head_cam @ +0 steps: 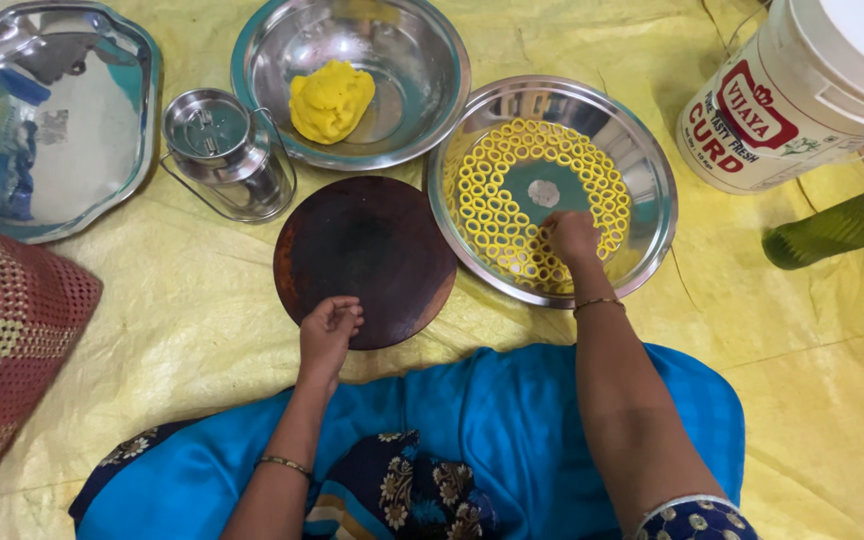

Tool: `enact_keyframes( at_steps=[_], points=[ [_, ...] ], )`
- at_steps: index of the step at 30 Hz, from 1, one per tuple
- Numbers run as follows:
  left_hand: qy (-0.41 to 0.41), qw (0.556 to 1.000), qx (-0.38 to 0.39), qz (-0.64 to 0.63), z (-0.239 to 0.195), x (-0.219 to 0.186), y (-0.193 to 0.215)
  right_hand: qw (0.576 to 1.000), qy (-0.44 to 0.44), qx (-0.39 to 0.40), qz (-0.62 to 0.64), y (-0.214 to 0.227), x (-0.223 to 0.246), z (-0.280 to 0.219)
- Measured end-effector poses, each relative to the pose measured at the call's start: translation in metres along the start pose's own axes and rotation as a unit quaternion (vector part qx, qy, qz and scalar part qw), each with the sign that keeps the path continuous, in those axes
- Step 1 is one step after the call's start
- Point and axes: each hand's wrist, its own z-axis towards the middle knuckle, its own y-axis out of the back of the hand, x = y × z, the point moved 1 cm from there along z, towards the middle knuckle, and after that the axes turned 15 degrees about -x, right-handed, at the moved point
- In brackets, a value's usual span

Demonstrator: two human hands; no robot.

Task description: The person rolls small pieces of yellow dough into thin ropes on a wooden board, then joins the ends to form rings and places them on a metal tray. The person occasionally adds water to the dough to maintain pliability.

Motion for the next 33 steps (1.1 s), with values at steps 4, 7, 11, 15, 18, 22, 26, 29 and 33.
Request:
enact_keyframes(
  at_steps=[4,7,11,15,18,22,26,29,33],
  points=[
    [-0.012,1.000,-0.002,-0.014,0.005,0.008,-0.001,0.998,0.021,-0.029,-0.049,-0.001,0.000,0.003],
    [-0.026,0.999,-0.020,-0.026,0.008,0.014,0.000,0.991,0.057,-0.124,-0.008,0.010,0.011,0.004],
    [-0.057,0.997,-0.048,-0.030,0.015,0.017,-0.002,0.965,0.119,-0.217,0.090,0.035,0.055,0.000],
    [-0.129,0.988,-0.088,-0.020,0.018,0.010,-0.004,0.912,0.243,-0.273,0.189,0.057,0.142,-0.030],
    [-0.133,0.982,-0.129,0.016,0.022,0.001,0.001,0.895,0.318,-0.211,0.232,0.062,0.218,-0.086],
    [-0.136,0.974,-0.182,0.002,0.043,-0.017,0.019,0.884,0.353,-0.164,0.258,0.068,0.281,-0.165],
    [-0.196,0.947,-0.249,-0.043,0.092,-0.052,0.043,0.899,0.340,-0.146,0.234,0.066,0.296,-0.189],
    [-0.287,0.876,-0.339,0.186,0.132,-0.091,0.063,0.903,0.337,-0.151,0.219,0.061,0.295,-0.192],
    [-0.310,0.845,-0.306,0.309,0.176,-0.134,0.078,0.904,0.340,-0.161,0.204,0.055,0.294,-0.194]
  ],
)
